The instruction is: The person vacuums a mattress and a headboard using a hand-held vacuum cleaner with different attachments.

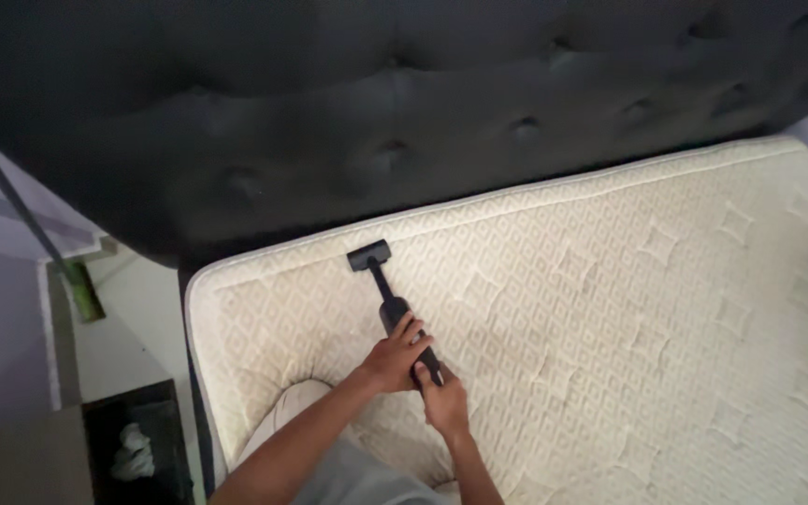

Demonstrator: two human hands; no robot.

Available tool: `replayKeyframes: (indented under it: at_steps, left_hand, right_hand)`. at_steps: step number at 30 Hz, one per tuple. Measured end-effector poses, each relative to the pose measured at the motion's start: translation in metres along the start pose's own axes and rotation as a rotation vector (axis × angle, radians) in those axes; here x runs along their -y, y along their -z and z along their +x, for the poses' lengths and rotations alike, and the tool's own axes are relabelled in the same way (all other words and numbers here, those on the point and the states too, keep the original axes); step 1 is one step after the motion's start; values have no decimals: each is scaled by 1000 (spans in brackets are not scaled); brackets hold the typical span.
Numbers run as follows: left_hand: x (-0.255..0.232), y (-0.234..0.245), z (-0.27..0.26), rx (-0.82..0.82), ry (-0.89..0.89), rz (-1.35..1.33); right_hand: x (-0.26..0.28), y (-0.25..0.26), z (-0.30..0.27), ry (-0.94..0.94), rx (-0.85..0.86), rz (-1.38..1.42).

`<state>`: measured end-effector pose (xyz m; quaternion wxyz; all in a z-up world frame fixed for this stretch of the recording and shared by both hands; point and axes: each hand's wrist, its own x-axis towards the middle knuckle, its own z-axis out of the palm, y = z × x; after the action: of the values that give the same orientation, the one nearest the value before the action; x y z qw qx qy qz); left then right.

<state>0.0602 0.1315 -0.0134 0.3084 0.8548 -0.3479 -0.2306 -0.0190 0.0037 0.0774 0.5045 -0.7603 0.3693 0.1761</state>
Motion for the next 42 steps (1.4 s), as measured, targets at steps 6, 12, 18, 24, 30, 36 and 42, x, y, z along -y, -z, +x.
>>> replayKeyframes:
  at_steps: [6, 12, 18, 24, 30, 36, 42]
  left_hand:
    - [-19, -24, -16, -34, -52, 35]
    - [-52, -50, -30, 266, -9, 31]
    - [-76, -65, -25, 515, -79, 56]
    - [-95, -68, -14, 629, -102, 126]
    - [-72, -61, -23, 551, -97, 0]
    - [-75, -55, -20, 542, -78, 48]
    - [-78, -56, -20, 531, -38, 50]
  right_hand:
    - [-21, 9, -22, -26, -42, -26]
    - [-93, 27, -39, 96, -76, -120]
    - [-116, 41, -69, -182, -119, -52]
    - [-116, 55, -83, -326, -91, 44]
    - [-96, 43, -82, -118, -125, -69]
    - [-85, 47, -77, -99, -91, -93]
    - [-111, 44, -64, -36, -154, -146]
